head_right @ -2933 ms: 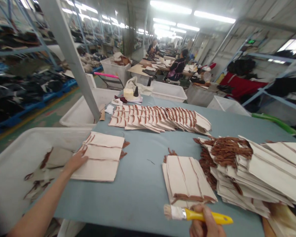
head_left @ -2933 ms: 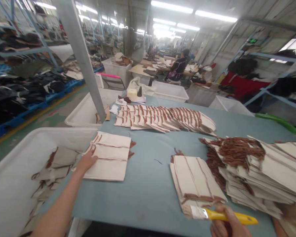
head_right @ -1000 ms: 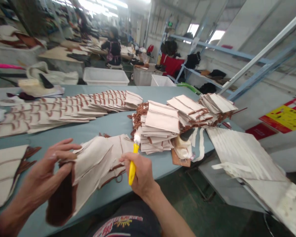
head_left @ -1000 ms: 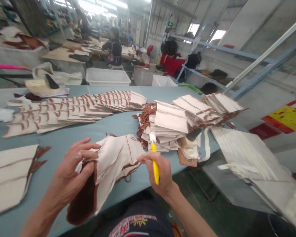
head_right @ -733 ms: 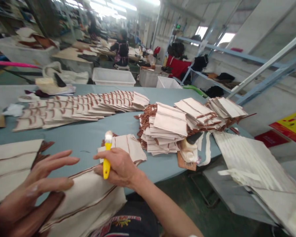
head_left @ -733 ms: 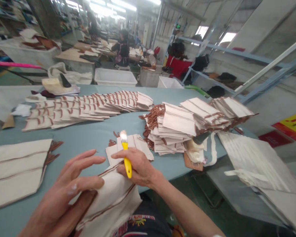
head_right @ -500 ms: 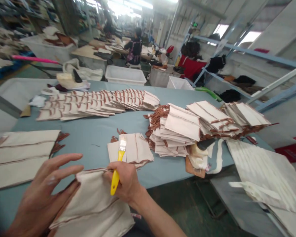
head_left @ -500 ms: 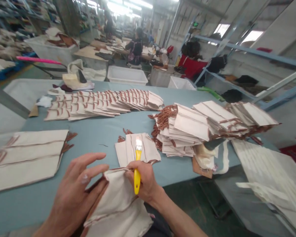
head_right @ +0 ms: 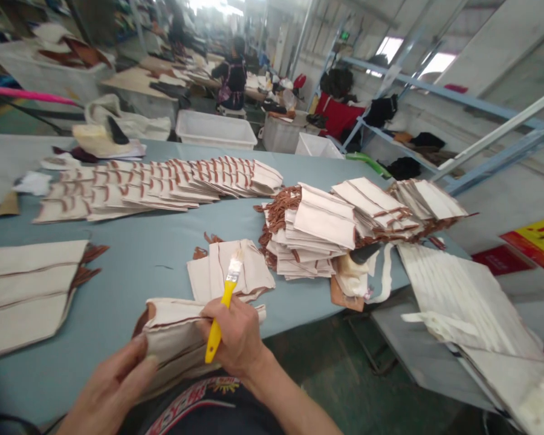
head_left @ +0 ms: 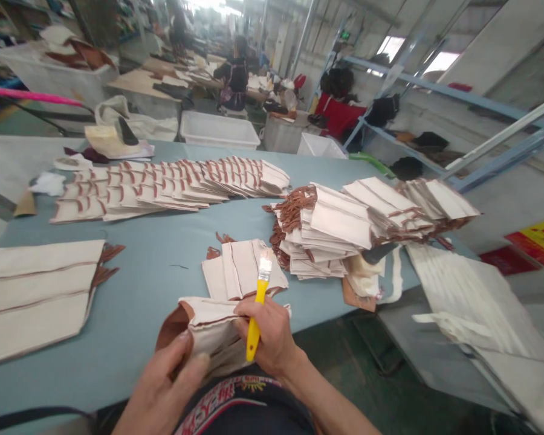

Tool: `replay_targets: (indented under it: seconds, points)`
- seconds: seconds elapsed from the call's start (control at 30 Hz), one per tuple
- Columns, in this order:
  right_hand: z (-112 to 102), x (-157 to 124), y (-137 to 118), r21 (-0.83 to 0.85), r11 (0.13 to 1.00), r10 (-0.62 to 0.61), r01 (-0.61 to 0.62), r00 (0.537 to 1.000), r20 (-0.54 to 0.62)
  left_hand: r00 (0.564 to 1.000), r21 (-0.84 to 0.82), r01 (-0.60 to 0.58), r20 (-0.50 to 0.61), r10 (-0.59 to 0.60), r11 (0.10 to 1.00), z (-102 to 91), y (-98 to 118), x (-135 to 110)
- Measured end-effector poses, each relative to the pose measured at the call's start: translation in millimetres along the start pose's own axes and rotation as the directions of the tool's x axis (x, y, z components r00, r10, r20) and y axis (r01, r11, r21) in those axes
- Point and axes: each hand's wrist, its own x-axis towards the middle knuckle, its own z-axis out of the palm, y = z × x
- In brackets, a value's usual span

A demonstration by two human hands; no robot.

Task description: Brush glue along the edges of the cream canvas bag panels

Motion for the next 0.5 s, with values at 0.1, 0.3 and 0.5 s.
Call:
replay_targets:
  seconds: [0.1,0.3,0.5]
  points:
    - [-3,-9,2,-0.022,0.999,0.048,-0.048,0.999,0.017,0.994,-0.073,0.048,0.103,-0.041,0.996,5.9,9,4]
    - [-14,-35,1,0.02,0.989,0.145,-0.144,0.984,-0.104,0.999,-0.213,0.044,0.003,-0.044,0.976,25.4,30,18]
    - [-32,-51,10,0.054,0.967,0.256,-0.25,0.947,-0.192,0.88,-0.009,-0.475,0.014,0.475,0.88,41.1,52,27]
